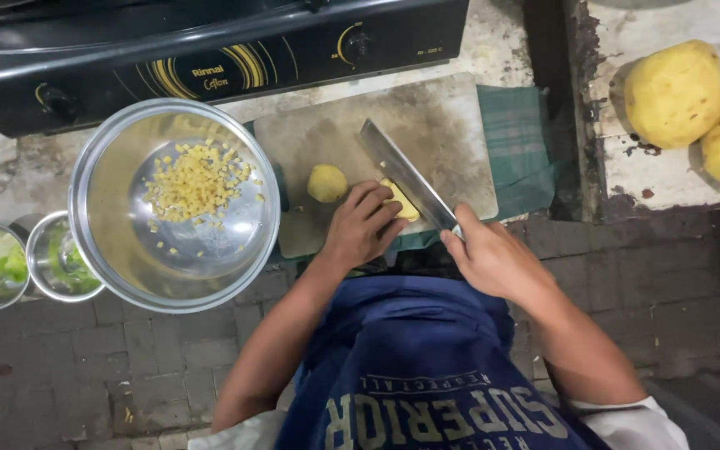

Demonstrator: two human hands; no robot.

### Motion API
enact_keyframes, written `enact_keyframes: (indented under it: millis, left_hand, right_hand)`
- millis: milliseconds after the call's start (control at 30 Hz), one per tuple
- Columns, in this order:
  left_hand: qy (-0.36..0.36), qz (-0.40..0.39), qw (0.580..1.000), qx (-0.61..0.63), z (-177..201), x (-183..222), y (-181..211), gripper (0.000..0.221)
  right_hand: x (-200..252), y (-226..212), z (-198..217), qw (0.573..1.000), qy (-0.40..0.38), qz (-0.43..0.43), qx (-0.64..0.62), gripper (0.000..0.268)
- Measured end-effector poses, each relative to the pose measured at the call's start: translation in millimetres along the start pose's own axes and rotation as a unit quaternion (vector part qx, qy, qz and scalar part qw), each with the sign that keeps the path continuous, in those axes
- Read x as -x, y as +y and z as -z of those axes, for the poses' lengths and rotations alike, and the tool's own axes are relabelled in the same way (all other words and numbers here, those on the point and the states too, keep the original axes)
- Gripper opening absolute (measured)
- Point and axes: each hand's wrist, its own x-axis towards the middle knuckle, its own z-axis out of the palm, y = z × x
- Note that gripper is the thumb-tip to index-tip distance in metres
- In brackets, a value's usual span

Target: Dicing potatoes on a wooden cutting board using a large knife

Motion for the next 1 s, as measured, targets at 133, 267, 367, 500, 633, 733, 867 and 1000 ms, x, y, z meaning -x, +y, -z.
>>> enact_keyframes:
  millis: [133,267,367,500,633,733,867,1000]
  left_hand:
    - [-0.010,-0.001,1.000,0.015,5,-8,1,0.018]
    - [-0.009,0.016,1.000,0.022,10,-15,4,0.017]
    - [-0.005,0.016,0.999,0.028,11,-17,3,0.015]
    - [-0.003,0.025,0.999,0.023,7,-15,1,0.019]
    - [-0.006,0.027,0.999,0.022,5,-15,-3,0.019]
    - [-0.011,0.020,0.999,0.023,4,-12,-3,0.018]
    - [0.004,0.013,1.000,0.027,8,-15,-1,0.018]
    - [0.017,-0.014,1.000,0.022,12,-15,3,0.015]
  right_hand:
    - [11,-8,2,1.000,-0.018,-0.003,-0.025,0.024]
    - [12,-8,-8,1.000,-0.010,0.008,0.017,0.024]
    - [10,-10,-9,0.999,-0.017,0.003,0.046,0.023]
    - [4,-18,-9,0.995,-0.043,0.002,0.085,0.022]
    - [-20,-9,-21,0.997,-0.030,0.003,0.074,0.024]
    - [-31,-7,-21,0.998,-0.044,-0.006,0.042,0.023]
    - [-34,-6,-16,0.999,-0.019,0.004,0.025,0.025]
    - [-32,-3,-10,0.999,-0.029,-0.005,0.019,0.029]
